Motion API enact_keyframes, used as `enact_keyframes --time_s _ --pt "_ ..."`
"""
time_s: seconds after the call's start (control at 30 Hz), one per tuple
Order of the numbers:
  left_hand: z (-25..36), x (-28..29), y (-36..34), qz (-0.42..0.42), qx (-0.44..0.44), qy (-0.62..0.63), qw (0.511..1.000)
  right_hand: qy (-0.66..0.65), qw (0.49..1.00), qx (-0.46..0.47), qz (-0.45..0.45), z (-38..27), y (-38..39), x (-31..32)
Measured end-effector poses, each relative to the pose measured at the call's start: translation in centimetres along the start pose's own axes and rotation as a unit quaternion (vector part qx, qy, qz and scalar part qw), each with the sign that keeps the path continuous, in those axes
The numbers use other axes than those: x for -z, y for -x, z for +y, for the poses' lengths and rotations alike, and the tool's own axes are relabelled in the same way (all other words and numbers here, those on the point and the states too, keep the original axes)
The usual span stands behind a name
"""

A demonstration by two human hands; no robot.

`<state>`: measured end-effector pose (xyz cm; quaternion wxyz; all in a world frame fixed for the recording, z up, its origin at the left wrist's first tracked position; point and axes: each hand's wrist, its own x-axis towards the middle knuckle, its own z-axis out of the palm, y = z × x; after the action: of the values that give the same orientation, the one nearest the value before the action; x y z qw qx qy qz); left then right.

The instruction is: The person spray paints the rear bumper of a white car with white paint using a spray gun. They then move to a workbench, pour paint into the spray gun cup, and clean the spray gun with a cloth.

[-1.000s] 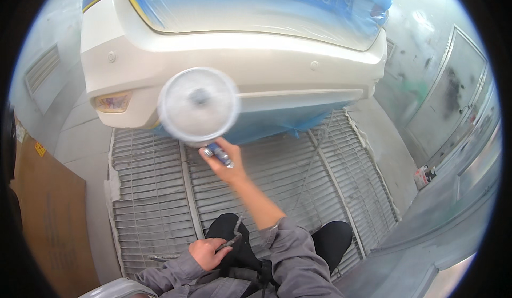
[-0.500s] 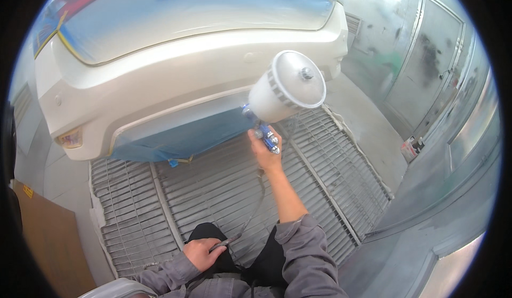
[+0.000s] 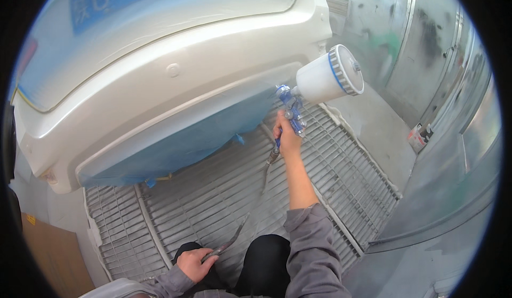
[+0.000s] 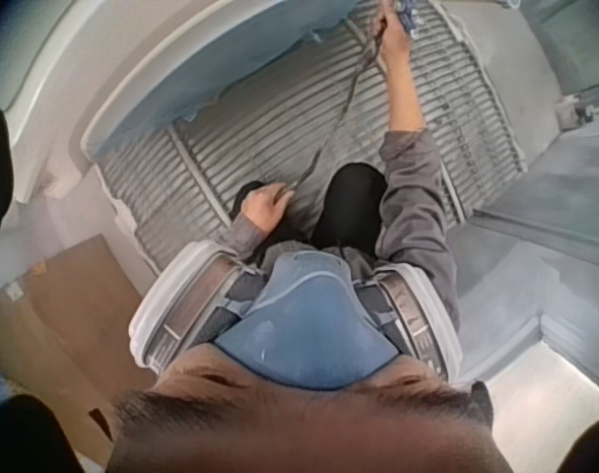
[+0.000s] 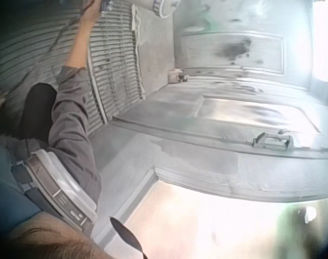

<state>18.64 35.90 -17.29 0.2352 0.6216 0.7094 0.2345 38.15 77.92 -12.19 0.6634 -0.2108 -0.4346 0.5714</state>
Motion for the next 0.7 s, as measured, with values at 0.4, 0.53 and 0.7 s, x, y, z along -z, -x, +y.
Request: enact_keyframes --time_s 0.4,0.53,0.7 --pt "3.6 -3.6 -6.9 0.025 0.021 -0.008 0.999 -0.085 0.988 -0.045 0.121 1.7 -10.5 10.7" --pt "6.0 -5.4 -7.8 0.056 0.128 -0.048 0.989 -0.132 0.981 -0.063 0.131 3.9 -14.2 14.9" --pt "7.2 -2.8 -8.3 -0.027 0.152 -0.084 0.984 -0.043 0.945 -0.11 0.306 5.4 -17.6 18.0"
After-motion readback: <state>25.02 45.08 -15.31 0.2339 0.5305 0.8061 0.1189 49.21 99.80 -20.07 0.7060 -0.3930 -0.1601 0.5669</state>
